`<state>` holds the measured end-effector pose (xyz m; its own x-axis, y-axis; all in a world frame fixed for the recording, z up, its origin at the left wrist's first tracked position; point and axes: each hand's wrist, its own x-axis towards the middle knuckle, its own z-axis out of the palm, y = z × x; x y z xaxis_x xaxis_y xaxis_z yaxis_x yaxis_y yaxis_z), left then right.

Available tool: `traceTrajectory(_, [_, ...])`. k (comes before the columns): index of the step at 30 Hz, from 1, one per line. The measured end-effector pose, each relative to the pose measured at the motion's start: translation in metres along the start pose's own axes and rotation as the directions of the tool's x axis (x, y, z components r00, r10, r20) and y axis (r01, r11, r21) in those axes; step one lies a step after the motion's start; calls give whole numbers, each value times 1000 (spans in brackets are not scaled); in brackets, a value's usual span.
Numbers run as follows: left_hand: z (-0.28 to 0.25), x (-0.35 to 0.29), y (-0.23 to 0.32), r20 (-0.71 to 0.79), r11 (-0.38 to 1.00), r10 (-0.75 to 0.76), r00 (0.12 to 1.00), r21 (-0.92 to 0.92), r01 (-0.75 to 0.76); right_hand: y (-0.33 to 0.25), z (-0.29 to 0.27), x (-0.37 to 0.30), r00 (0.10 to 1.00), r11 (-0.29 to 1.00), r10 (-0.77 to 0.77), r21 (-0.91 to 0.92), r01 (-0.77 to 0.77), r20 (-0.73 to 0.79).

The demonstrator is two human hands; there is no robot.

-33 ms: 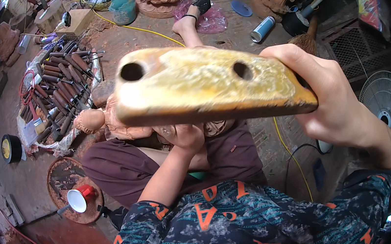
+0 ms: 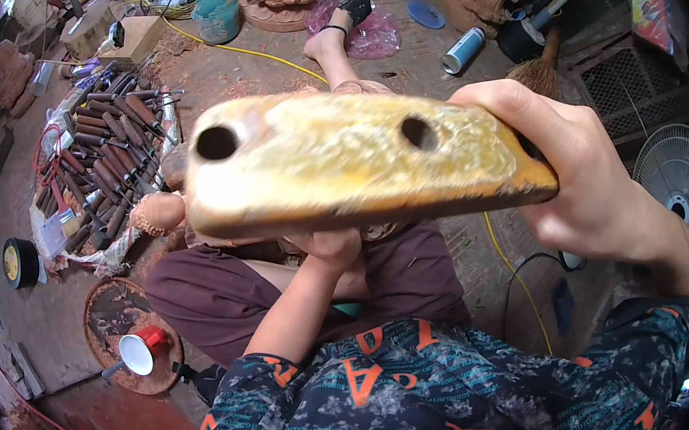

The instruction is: The person carves a wooden Buddha statue using a chisel and a wooden mallet. They repeatedly strike the chisel to shape the intricate details of the statue's robes and base while sitting on the floor.

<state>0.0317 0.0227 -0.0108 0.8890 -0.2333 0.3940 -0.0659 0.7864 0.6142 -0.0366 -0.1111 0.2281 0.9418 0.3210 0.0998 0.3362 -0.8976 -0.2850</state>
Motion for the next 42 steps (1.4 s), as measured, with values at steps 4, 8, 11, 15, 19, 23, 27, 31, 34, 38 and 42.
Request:
traceTrajectory(4, [-2, 6, 1, 6, 999, 12, 1000, 41, -12, -3, 6, 9, 997, 998, -70, 7, 69, 17])
traceTrajectory(8, [-2, 7, -1, 11, 999, 8, 1000, 50, -9, -7, 4, 13, 994, 995, -101, -17, 102, 32])
traceTrajectory(11, [-4, 10, 2, 10, 999, 9, 1000, 52, -9, -8, 6, 16, 995, 995, -91, -38, 93, 48])
traceTrajectory(15, [-5, 11, 5, 5, 998, 1, 1000, 58, -2, -10, 4, 18, 995, 998, -60, -26, 62, 76])
traceTrajectory(19, [-5, 13, 7, 13, 998, 5, 1000, 64, -6, -10, 5, 19, 995, 997, -72, 3, 72, 70])
traceTrajectory(23, [-5, 16, 7, 21, 997, 6, 1000, 83, -7, -8, 5, 20, 994, 995, -97, 21, 96, 60])
traceTrajectory(27, [-5, 16, 3, 26, 995, 11, 1000, 96, -14, -8, 6, 19, 994, 996, -94, 14, 93, 63])
traceTrajectory(31, [-5, 19, 2, 32, 995, 11, 999, 102, -15, -8, 6, 20, 995, 996, -84, 23, 83, 62])
traceTrajectory(34, [-6, 21, 6, 36, 994, 10, 999, 104, -14, -9, 6, 23, 993, 992, -121, 34, 121, 2])
traceTrajectory(38, [2, 14, 5, 28, 989, 22, 999, 146, -26, -16, -1, 23, 989, 905, -127, -399, 148, 79])
traceTrajectory(42, [15, 9, -12, 24, 964, 101, 995, 244, -104, -15, -4, 24, 991, 856, -134, -502, 125, 17])
